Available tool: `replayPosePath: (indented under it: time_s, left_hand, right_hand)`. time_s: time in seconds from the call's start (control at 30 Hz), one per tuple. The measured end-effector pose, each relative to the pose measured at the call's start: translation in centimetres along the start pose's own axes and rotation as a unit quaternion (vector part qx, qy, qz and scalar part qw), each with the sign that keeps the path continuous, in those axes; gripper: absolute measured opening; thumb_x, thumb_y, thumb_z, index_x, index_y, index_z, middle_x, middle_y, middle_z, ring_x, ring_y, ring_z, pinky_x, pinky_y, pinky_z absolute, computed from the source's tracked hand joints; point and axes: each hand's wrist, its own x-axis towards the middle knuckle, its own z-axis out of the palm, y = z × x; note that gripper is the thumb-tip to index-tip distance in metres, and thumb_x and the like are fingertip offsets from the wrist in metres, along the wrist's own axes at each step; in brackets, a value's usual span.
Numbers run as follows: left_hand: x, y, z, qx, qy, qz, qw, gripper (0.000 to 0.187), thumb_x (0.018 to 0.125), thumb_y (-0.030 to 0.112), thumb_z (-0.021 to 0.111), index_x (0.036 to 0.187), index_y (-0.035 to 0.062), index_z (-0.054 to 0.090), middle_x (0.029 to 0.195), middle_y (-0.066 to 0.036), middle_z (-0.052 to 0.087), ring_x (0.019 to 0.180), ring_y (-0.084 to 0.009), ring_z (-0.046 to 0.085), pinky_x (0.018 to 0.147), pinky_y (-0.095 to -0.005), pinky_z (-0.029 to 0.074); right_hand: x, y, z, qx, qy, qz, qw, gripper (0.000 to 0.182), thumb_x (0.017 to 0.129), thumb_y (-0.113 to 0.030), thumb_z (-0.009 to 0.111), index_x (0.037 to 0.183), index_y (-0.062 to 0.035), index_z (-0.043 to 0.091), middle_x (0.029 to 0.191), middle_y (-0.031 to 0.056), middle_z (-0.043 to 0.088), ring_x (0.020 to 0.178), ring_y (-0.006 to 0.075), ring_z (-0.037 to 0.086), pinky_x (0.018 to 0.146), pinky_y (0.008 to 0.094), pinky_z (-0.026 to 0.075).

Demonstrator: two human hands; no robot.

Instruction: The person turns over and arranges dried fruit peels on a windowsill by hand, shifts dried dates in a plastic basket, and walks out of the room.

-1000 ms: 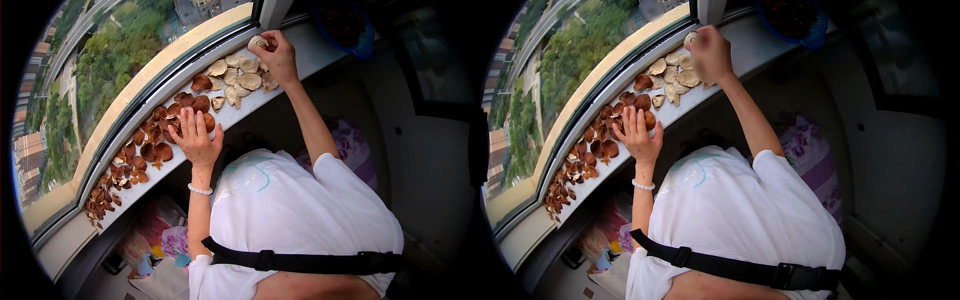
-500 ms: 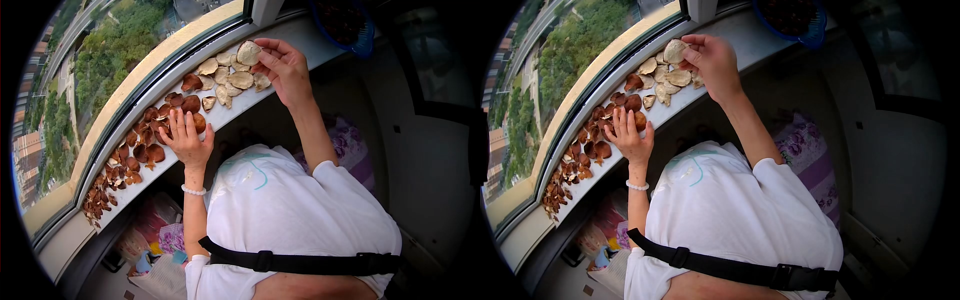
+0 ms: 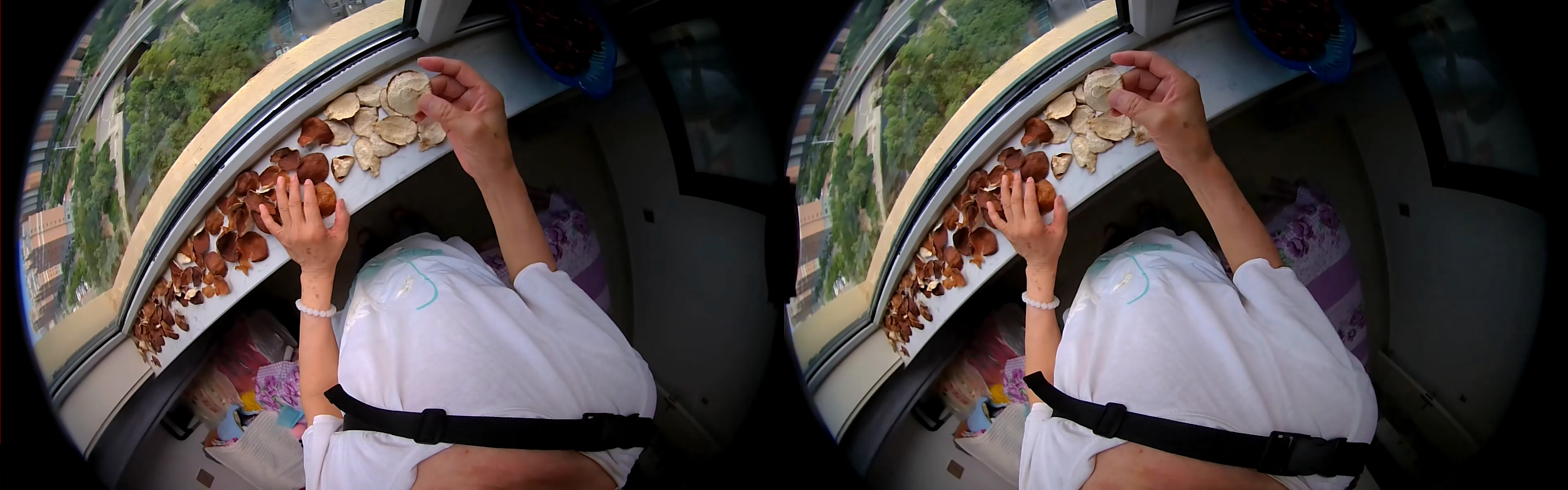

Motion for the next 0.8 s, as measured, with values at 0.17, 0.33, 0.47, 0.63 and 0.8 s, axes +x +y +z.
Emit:
replayPosePath:
  time_s: [0.17,0.33,0.47,0.63,0.8]
  left_hand:
    - [0.0,0.0,0.0,0.0,0.0,-0.002,1.0,0.049,0.083,0.031,0.073,0.122,0.0022,0.064,0.138,-0.013,0.059,0.137,-0.0316,0.048,0.117,-0.0563,0.02]
    - [-0.1,-0.1,0.1,0.002,0.0,-0.003,1.0,0.049,0.083,0.031,0.072,0.121,0.0019,0.064,0.137,-0.013,0.059,0.137,-0.0316,0.048,0.117,-0.0563,0.02]
    - [0.0,0.0,0.1,-0.001,0.003,-0.002,1.0,0.049,0.082,0.03,0.073,0.121,0.0014,0.064,0.137,-0.013,0.059,0.137,-0.0317,0.048,0.117,-0.0564,0.02]
    - [-0.1,0.1,0.0,-0.004,0.002,-0.003,1.0,0.05,0.082,0.029,0.073,0.122,0.0015,0.063,0.137,-0.013,0.059,0.137,-0.0318,0.048,0.117,-0.0564,0.02]
    - [-0.1,-0.1,0.1,-0.002,0.001,0.002,1.0,0.05,0.082,0.03,0.072,0.123,0.002,0.063,0.137,-0.013,0.059,0.137,-0.0317,0.048,0.117,-0.0563,0.019]
  right_hand:
    - [1.7,2.0,-1.8,-0.323,0.04,-0.108,0.94,0.026,0.087,0.006,0.066,0.112,0.0007,0.064,0.099,0.0091,0.07,0.089,0.0178,0.068,0.078,0.031,0.055]
    - [4.6,5.4,-6.1,-0.576,0.034,-0.251,0.777,0.018,0.079,0.009,0.062,0.093,-0.0009,0.065,0.098,0.0126,0.069,0.095,0.0316,0.066,0.078,0.0372,0.053]
    - [4.3,7.1,-7.1,-0.559,-0.001,-0.257,0.788,0.024,0.079,0.009,0.057,0.098,0.0008,0.069,0.106,0.0131,0.071,0.108,0.0305,0.065,0.088,0.0353,0.053]
    - [2.5,5.7,-7.0,-0.506,0.146,-0.239,0.816,0.021,0.082,0.005,0.058,0.097,0.0015,0.071,0.108,0.0118,0.071,0.109,0.0282,0.065,0.091,0.0346,0.052]
    - [0.6,5.4,-6.4,-0.643,0.116,-0.131,0.745,0.017,0.081,-0.017,0.072,0.087,-0.0019,0.071,0.092,0.0126,0.066,0.089,0.0342,0.062,0.079,0.0429,0.05]
